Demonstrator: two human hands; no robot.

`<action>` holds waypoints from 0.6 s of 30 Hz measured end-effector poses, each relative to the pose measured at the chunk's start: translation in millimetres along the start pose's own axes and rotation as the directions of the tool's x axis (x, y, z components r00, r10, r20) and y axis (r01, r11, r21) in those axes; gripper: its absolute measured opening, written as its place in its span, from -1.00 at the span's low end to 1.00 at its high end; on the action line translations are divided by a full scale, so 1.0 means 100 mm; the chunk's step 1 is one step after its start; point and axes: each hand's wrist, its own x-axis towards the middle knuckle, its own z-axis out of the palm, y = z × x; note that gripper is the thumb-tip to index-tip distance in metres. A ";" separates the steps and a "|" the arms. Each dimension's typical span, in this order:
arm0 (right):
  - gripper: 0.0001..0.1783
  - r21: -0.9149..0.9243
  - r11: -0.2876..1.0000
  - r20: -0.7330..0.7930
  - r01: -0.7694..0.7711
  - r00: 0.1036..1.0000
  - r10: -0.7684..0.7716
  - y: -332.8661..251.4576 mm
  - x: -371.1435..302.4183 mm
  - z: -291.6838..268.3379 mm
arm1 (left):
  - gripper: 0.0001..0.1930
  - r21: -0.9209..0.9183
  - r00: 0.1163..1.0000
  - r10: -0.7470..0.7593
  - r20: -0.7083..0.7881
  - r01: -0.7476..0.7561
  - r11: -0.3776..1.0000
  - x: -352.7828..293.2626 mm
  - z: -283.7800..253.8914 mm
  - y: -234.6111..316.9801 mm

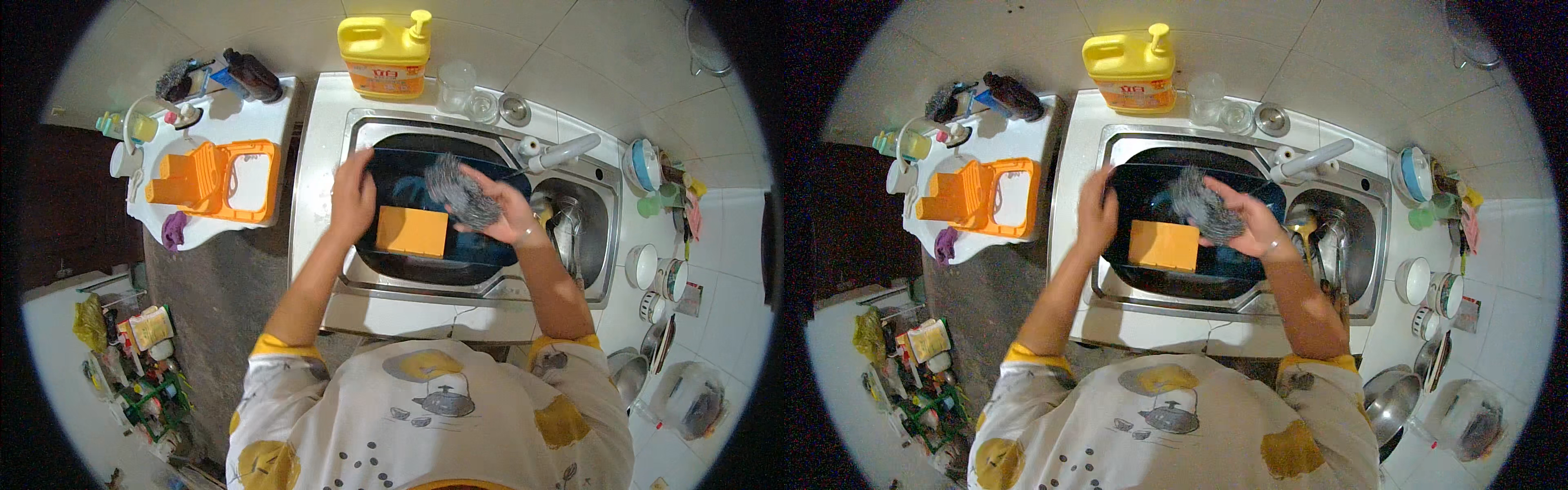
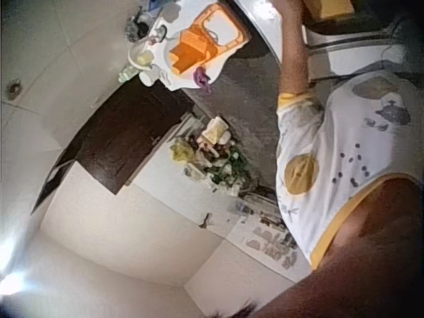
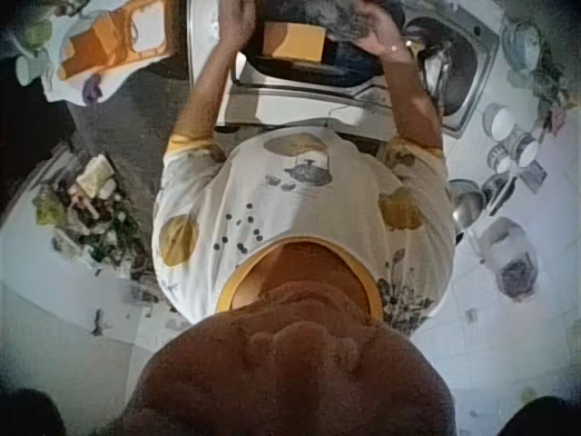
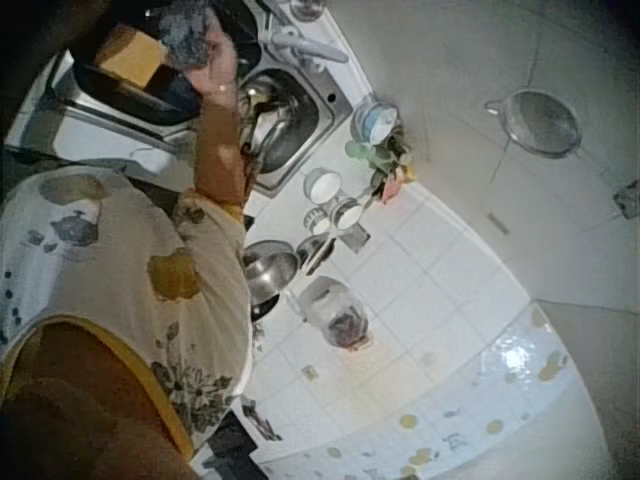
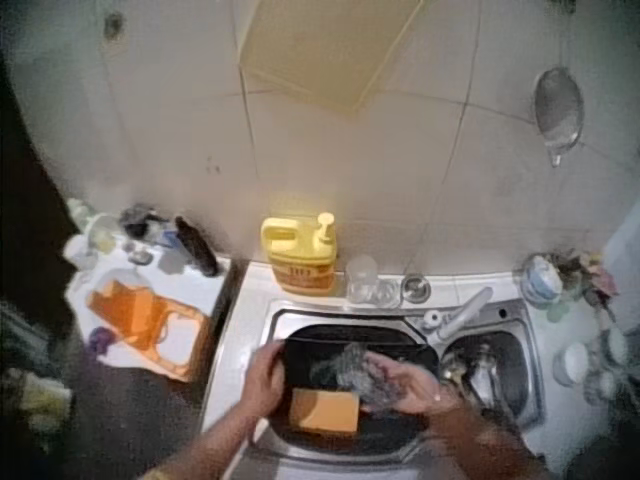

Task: The person washes a blue plastic container with an orange insert in a kitchen sink using a steel wool scrubber and running water. After rinsing, the person places the container on a drying rack and wipes the sink area with a purple cloth.

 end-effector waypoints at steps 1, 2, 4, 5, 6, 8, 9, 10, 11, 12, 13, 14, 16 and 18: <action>-0.39 -0.183 0.983 -0.083 -0.022 0.997 0.006 0.06 -0.15 -0.12 | -0.54 0.004 0.997 -0.030 0.075 0.030 1.000 -0.29 0.03 0.01; -0.40 -0.325 0.944 -0.180 -0.058 0.984 -0.002 0.10 -0.26 -0.19 | -0.55 0.076 0.990 -0.054 0.130 0.044 0.996 -0.47 0.03 0.09; -0.41 -0.580 0.780 -0.370 -0.235 0.929 0.004 0.16 -0.29 -0.34 | -0.53 0.185 0.981 -0.033 0.194 -0.004 0.983 -0.63 0.06 0.18; -0.41 -0.669 0.662 -0.461 -0.338 0.887 -0.012 0.20 -0.30 -0.45 | -0.52 0.287 0.988 -0.046 0.146 0.002 0.958 -0.64 0.04 0.25; -0.45 -0.747 0.514 -0.540 -0.422 0.836 -0.098 0.25 -0.22 -0.58 | -0.51 0.387 0.994 -0.051 0.095 0.011 0.922 -0.59 0.01 0.33; -0.46 -0.889 -0.021 -0.434 -0.457 0.857 -0.278 0.35 -0.04 -0.89 | -0.47 0.456 0.995 -0.096 0.001 0.085 0.886 -0.59 -0.01 0.25; -0.46 -0.847 -0.292 -0.343 -0.444 0.876 -0.338 0.41 0.08 -1.07 | -0.47 0.389 0.985 -0.172 -0.020 0.166 0.906 -0.60 0.00 0.16; -0.47 -0.770 -0.356 -0.434 -0.530 0.843 -0.317 0.50 0.24 -1.26 | -0.48 0.256 0.933 -0.359 0.041 0.337 0.906 -0.63 0.00 0.05; -0.47 -0.682 -0.414 -0.522 -0.603 0.798 -0.301 0.61 0.47 -1.48 | -0.49 0.135 0.844 -0.520 0.130 0.505 0.853 -0.64 0.03 -0.09; -0.47 -0.582 -0.478 -0.607 -0.658 0.742 -0.283 0.69 0.61 -1.57 | -0.49 0.001 0.889 -0.451 0.075 0.452 0.892 -0.66 0.10 -0.12; -0.43 -0.610 -0.514 -0.540 -0.602 0.792 -0.286 0.76 0.70 -1.65 | -0.49 0.002 0.884 -0.461 0.074 0.462 0.887 -0.67 0.14 -0.14; -0.39 -0.635 -0.550 -0.468 -0.542 0.837 -0.284 0.85 0.80 -1.69 | -0.49 0.005 0.879 -0.472 0.073 0.473 0.881 -0.69 0.14 -0.16; -0.37 -0.695 -0.567 -0.384 -0.442 0.895 -0.227 0.90 0.88 -1.72 | -0.50 -0.044 0.894 -0.446 0.045 0.447 0.893 -0.71 0.14 -0.14; -0.38 -0.774 -0.518 -0.342 -0.364 0.929 -0.142 0.75 0.95 -1.64 | -0.50 -0.124 0.871 -0.488 0.047 0.490 0.863 -0.68 0.12 -0.11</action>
